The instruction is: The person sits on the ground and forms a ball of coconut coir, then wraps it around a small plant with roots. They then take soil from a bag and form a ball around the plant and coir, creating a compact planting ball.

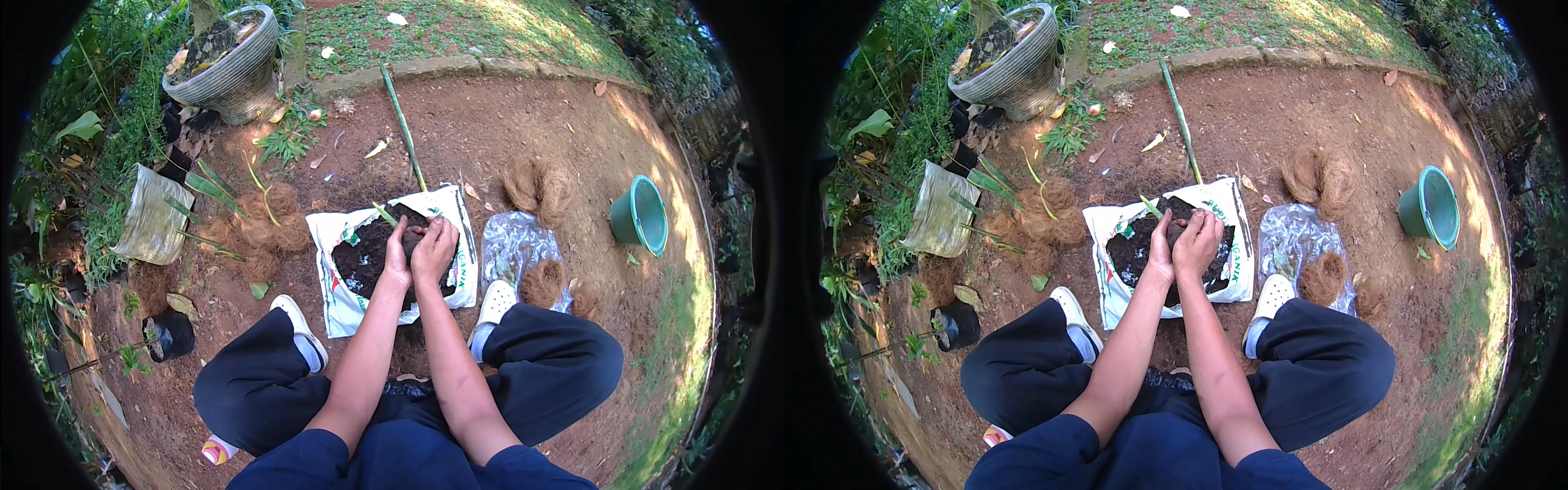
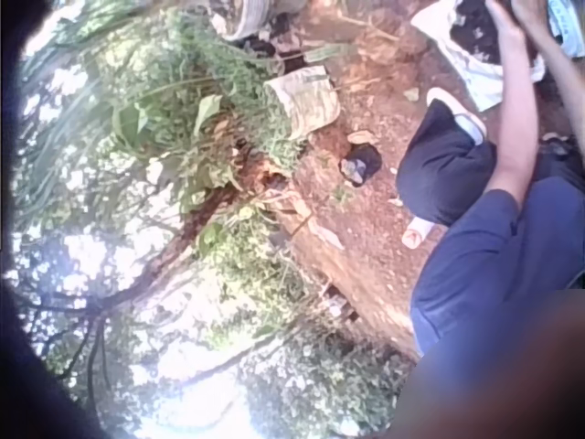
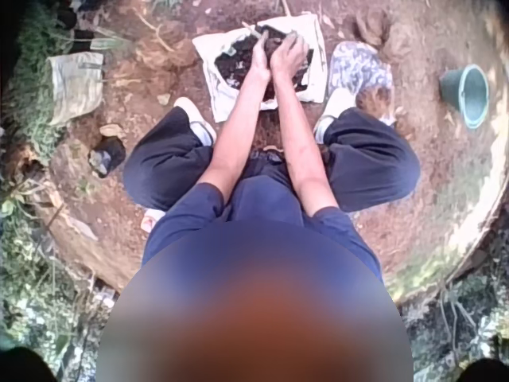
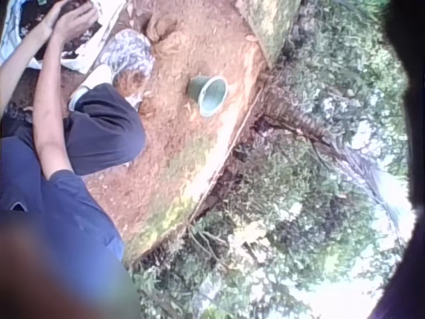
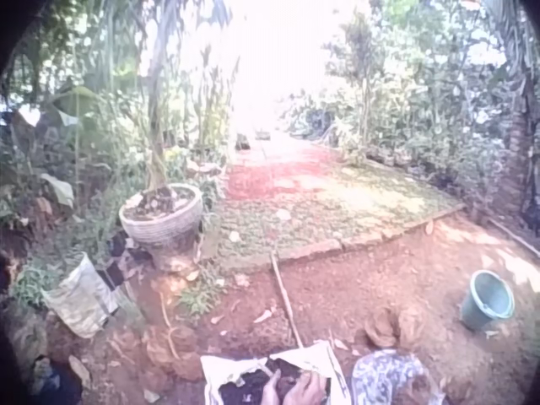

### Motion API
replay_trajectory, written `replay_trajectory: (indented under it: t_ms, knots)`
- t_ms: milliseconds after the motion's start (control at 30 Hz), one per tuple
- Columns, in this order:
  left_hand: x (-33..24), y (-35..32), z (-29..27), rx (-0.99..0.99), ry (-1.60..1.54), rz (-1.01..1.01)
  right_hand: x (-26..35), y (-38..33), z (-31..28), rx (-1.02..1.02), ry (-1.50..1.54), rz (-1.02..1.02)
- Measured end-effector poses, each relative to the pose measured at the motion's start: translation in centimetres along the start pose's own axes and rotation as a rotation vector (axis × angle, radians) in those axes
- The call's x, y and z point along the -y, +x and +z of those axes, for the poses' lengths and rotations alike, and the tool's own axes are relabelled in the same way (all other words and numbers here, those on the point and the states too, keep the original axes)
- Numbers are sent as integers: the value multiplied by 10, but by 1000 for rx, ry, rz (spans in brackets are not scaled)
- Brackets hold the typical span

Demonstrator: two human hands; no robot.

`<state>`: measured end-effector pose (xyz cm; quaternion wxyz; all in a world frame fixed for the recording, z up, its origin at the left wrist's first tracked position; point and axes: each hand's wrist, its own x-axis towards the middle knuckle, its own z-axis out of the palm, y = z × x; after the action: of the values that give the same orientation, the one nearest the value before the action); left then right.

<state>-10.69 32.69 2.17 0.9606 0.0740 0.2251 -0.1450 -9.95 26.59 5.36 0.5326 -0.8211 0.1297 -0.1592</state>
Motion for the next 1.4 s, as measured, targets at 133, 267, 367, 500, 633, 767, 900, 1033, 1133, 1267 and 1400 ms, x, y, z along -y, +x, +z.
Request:
replay_trajectory:
  t_ms: [133,267,367,500,633,767,900,1033,1133,1267,1400]
  knots:
    - [1,6,-3,-152,90,7,8,-9,1,-78,61,65]
    - [0,6,-3,-229,180,121,4,-5,7,-78,159,123]
    - [0,2,0,-228,228,128,-7,13,12,-22,60,258]
    - [-8,0,7,-76,300,99,-17,37,3,73,792,891]
    - [-15,0,11,-254,228,139,-13,13,9,108,472,393]
    - [-9,2,5,-164,152,94,-10,-6,13,10,212,114]
    - [-10,13,-10,-133,162,111,-6,-9,21,-89,118,74]
    - [-16,18,-23,-306,316,147,-9,-17,28,-47,54,140]
    - [-17,16,-28,-285,271,72,-30,-6,36,41,274,329]
    - [-30,5,-42,-299,407,56,-85,10,28,124,621,908]
    - [-33,-1,-60,-487,649,213,-130,-1,21,78,124,585]
